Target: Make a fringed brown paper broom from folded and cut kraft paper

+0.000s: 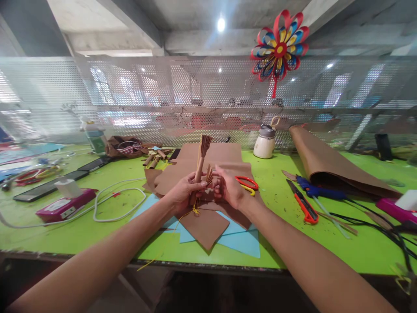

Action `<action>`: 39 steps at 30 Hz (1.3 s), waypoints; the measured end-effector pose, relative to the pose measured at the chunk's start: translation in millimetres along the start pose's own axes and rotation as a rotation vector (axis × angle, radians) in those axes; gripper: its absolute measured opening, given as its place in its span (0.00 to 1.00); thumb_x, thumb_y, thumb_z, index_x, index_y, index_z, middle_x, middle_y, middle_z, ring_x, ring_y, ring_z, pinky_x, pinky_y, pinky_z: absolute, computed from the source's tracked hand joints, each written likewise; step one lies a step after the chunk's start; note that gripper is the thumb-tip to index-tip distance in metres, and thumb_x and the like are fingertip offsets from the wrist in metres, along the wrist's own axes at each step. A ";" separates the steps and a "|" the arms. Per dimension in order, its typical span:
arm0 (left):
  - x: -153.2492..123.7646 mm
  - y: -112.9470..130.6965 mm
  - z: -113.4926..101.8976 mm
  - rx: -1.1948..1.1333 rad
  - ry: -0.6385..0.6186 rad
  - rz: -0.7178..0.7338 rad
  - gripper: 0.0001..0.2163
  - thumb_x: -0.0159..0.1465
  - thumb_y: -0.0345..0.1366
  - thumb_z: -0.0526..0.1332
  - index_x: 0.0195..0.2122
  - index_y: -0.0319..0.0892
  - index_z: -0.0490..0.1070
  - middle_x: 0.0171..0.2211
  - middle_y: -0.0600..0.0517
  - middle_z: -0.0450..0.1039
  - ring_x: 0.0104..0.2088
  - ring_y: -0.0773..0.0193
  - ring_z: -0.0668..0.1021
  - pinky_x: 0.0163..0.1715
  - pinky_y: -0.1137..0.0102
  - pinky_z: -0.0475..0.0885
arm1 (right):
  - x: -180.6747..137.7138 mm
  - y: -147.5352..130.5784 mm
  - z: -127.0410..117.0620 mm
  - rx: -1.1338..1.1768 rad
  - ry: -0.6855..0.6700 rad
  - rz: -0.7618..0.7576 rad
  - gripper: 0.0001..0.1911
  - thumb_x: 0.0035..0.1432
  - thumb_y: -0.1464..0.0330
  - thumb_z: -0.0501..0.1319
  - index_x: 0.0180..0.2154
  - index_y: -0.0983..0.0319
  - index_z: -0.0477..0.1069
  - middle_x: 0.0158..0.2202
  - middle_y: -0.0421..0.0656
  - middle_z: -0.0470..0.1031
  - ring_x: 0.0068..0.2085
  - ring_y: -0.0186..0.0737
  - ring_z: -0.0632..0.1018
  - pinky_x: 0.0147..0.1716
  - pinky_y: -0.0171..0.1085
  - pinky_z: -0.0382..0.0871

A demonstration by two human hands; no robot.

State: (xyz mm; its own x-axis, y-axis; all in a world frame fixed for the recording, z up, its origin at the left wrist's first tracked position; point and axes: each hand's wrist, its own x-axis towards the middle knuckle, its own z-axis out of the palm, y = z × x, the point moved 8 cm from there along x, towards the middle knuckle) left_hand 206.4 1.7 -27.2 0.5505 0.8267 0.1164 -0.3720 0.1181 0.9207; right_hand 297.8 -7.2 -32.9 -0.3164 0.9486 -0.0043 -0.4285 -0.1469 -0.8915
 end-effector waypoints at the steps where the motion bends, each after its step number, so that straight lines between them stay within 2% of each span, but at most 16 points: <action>1: 0.6 -0.3 -1.1 0.008 0.005 0.002 0.19 0.48 0.31 0.68 0.41 0.38 0.65 0.31 0.49 0.72 0.19 0.75 0.68 0.18 0.78 0.61 | -0.5 -2.9 -1.9 0.015 0.003 -0.007 0.13 0.53 0.60 0.54 0.34 0.62 0.69 0.21 0.38 0.65 0.20 0.30 0.63 0.19 0.30 0.57; 3: 2.0 -1.2 -4.2 0.024 0.023 0.006 0.19 0.47 0.31 0.68 0.40 0.38 0.66 0.29 0.51 0.71 0.19 0.75 0.68 0.18 0.78 0.60 | -1.2 -7.9 -4.9 0.021 0.013 -0.031 0.10 0.49 0.67 0.54 0.34 0.62 0.69 0.22 0.39 0.67 0.22 0.32 0.65 0.21 0.31 0.58; 6: 3.0 -2.4 -8.1 0.051 0.046 0.008 0.19 0.47 0.31 0.68 0.40 0.38 0.66 0.27 0.53 0.70 0.19 0.76 0.67 0.18 0.78 0.59 | -1.0 -10.3 -7.6 -0.011 0.030 -0.054 0.15 0.39 0.76 0.54 0.34 0.62 0.68 0.24 0.39 0.68 0.23 0.32 0.65 0.22 0.32 0.58; 8: 3.0 -2.8 -7.9 0.057 0.037 0.007 0.18 0.48 0.31 0.67 0.40 0.38 0.67 0.28 0.52 0.70 0.19 0.76 0.67 0.18 0.78 0.59 | -0.5 -9.1 -8.5 -0.048 0.033 -0.053 0.17 0.37 0.77 0.55 0.34 0.62 0.68 0.23 0.39 0.68 0.23 0.32 0.65 0.22 0.32 0.57; 13: 2.9 -3.5 -7.3 0.070 0.013 0.004 0.18 0.50 0.30 0.67 0.42 0.39 0.66 0.29 0.52 0.69 0.20 0.77 0.67 0.19 0.79 0.59 | -3.0 -9.5 -6.5 -0.186 0.008 -0.055 0.10 0.41 0.73 0.62 0.32 0.64 0.70 0.22 0.36 0.66 0.21 0.27 0.60 0.19 0.30 0.51; 16: 2.8 -5.1 -7.1 0.065 -0.003 -0.010 0.18 0.49 0.31 0.67 0.42 0.39 0.67 0.28 0.53 0.69 0.20 0.76 0.67 0.19 0.79 0.60 | -6.8 -11.1 -0.7 -0.229 -0.034 -0.050 0.12 0.42 0.70 0.65 0.32 0.64 0.71 0.21 0.35 0.65 0.21 0.26 0.60 0.19 0.30 0.50; 20: 0.9 -5.0 -4.8 0.058 -0.024 -0.030 0.17 0.50 0.32 0.67 0.41 0.39 0.67 0.29 0.52 0.70 0.20 0.75 0.68 0.19 0.78 0.60 | -8.9 -16.0 2.8 -0.304 -0.036 -0.115 0.12 0.41 0.67 0.67 0.30 0.65 0.72 0.23 0.36 0.67 0.21 0.25 0.59 0.19 0.30 0.48; 24: -1.2 -3.5 0.5 -0.003 -0.055 -0.063 0.13 0.51 0.30 0.63 0.39 0.37 0.68 0.29 0.50 0.70 0.22 0.73 0.69 0.20 0.77 0.61 | -5.4 -16.8 -3.0 -0.349 0.016 -0.176 0.12 0.43 0.64 0.67 0.28 0.65 0.70 0.23 0.37 0.68 0.19 0.24 0.58 0.18 0.30 0.46; 29: 0.1 -7.2 0.9 -0.068 -0.059 -0.106 0.13 0.50 0.28 0.61 0.38 0.36 0.70 0.31 0.47 0.70 0.26 0.71 0.71 0.23 0.77 0.64 | -1.0 -18.4 -14.7 -0.342 0.145 -0.270 0.13 0.41 0.62 0.67 0.24 0.64 0.68 0.17 0.34 0.63 0.17 0.25 0.57 0.16 0.30 0.44; 34: 1.5 -12.8 -5.5 0.035 -0.004 -0.108 0.13 0.50 0.31 0.66 0.36 0.36 0.70 0.28 0.50 0.70 0.22 0.74 0.69 0.21 0.78 0.62 | -0.8 -12.7 -11.6 -0.337 0.190 -0.262 0.15 0.38 0.62 0.68 0.23 0.64 0.66 0.18 0.36 0.66 0.18 0.25 0.59 0.16 0.30 0.47; 39: 0.9 -13.9 -6.6 0.064 0.006 -0.102 0.13 0.49 0.31 0.66 0.35 0.37 0.68 0.27 0.52 0.69 0.19 0.74 0.68 0.18 0.77 0.62 | -4.0 -13.3 -8.0 -0.346 0.246 -0.283 0.16 0.37 0.61 0.69 0.23 0.64 0.66 0.19 0.36 0.67 0.18 0.26 0.61 0.17 0.30 0.50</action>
State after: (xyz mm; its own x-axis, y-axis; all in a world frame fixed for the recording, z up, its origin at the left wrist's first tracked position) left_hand 207.1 4.5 -42.3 0.5785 0.8155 0.0188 -0.2660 0.1668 0.9494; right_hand 311.5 -6.8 -24.6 -0.0023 0.9818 0.1901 -0.1501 0.1876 -0.9707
